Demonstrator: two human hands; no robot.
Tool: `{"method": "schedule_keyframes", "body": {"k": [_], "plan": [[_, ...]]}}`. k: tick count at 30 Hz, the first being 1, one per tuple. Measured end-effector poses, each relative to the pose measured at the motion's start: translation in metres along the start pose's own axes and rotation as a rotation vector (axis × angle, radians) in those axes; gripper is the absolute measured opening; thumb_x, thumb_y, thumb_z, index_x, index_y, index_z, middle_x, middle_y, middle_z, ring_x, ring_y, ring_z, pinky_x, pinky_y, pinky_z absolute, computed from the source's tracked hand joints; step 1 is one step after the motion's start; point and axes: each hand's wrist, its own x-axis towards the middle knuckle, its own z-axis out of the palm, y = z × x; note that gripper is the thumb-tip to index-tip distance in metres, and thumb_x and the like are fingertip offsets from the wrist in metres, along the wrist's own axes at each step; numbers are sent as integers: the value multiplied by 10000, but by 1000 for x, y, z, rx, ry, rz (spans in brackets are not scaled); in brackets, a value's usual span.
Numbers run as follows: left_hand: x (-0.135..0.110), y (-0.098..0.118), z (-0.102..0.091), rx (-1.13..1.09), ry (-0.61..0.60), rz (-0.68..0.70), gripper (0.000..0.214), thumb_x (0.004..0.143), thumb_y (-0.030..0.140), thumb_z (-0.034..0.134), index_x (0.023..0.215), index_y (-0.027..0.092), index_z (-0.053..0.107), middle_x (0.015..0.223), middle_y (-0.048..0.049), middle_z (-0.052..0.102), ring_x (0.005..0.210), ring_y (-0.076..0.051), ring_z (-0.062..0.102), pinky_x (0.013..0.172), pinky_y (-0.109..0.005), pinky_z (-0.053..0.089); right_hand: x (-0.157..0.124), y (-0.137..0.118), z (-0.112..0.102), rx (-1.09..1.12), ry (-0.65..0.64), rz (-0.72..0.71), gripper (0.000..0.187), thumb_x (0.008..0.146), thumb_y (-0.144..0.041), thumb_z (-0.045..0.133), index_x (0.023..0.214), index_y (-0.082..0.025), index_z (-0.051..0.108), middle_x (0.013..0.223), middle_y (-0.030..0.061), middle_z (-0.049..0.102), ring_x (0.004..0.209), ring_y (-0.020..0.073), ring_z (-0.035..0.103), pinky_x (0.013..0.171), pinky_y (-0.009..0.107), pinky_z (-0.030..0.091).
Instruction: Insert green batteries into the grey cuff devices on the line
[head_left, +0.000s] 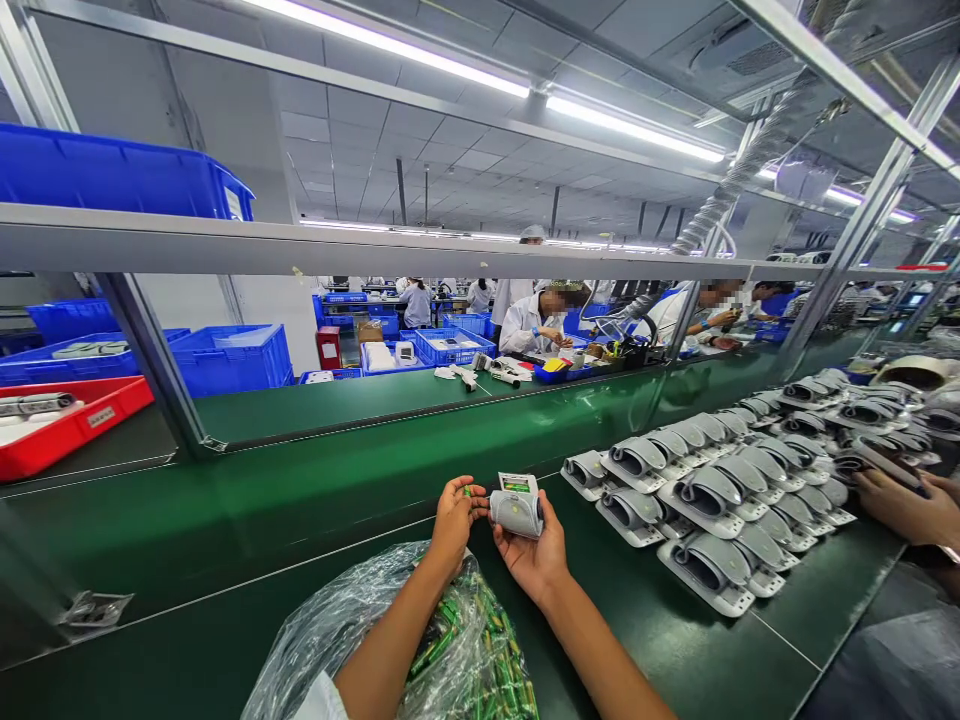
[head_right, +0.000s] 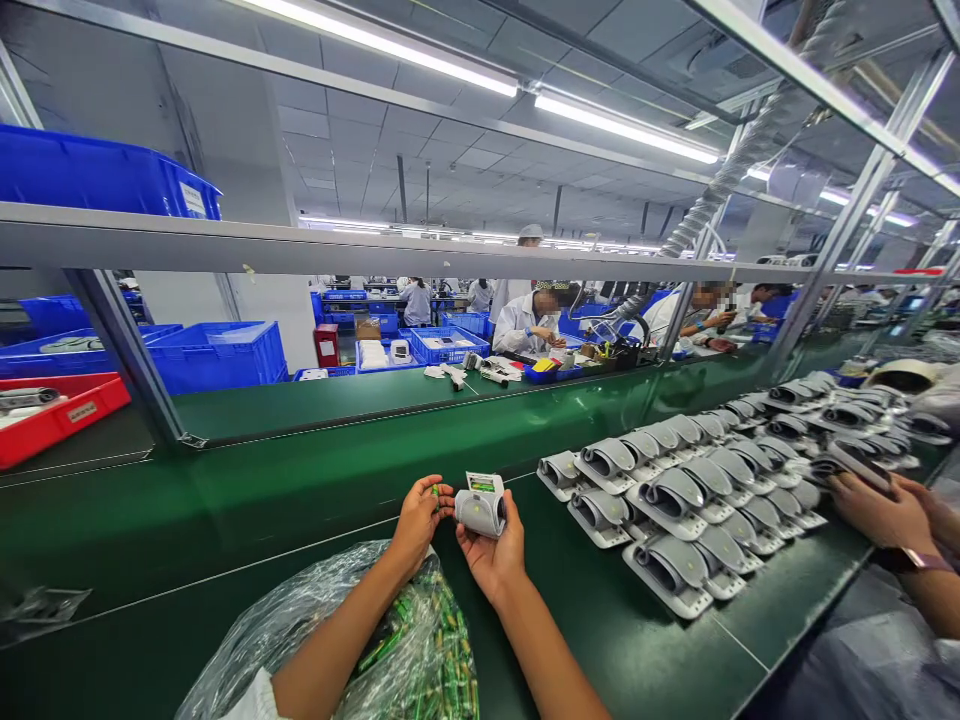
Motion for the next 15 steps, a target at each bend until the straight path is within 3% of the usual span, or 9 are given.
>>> {"method": "schedule_keyframes", "body": {"k": [3,6,11,15], "plan": [[0,1,-1,-49,6,0,513,685,413,827,1038,164,551,1120,-162,686,999,-237,686,854,-345,541,-3,-1,4,39,58,35,394,960,-513,537,1093,-155,632,861,85,730,700,195,692,532,254,550],[-1,4,-3,-103,9,-9,618,646,558,885,1003,176,555,1293,-191,651,1138,-270,655,891,-353,545,-6,-1,7,10,50,32,382,962,-502,535,1097,-158,632,850,85,730,679,198,686,526,262,549],[0,7,-7,-148,43,-37,663,581,524,948,1058,166,660,1359,-146,634,939,-159,651,692,-231,537,-5,3,5,-47,35,21,380,948,-501,553,1092,-158,630,856,88,735,692,217,697,528,275,549],[3,7,-10,-228,91,-31,623,559,449,979,1040,160,709,1146,-96,715,789,-83,613,677,-170,524,-3,4,2,-58,13,38,399,933,-513,571,1107,-159,629,884,102,736,710,234,710,508,266,537]]}}
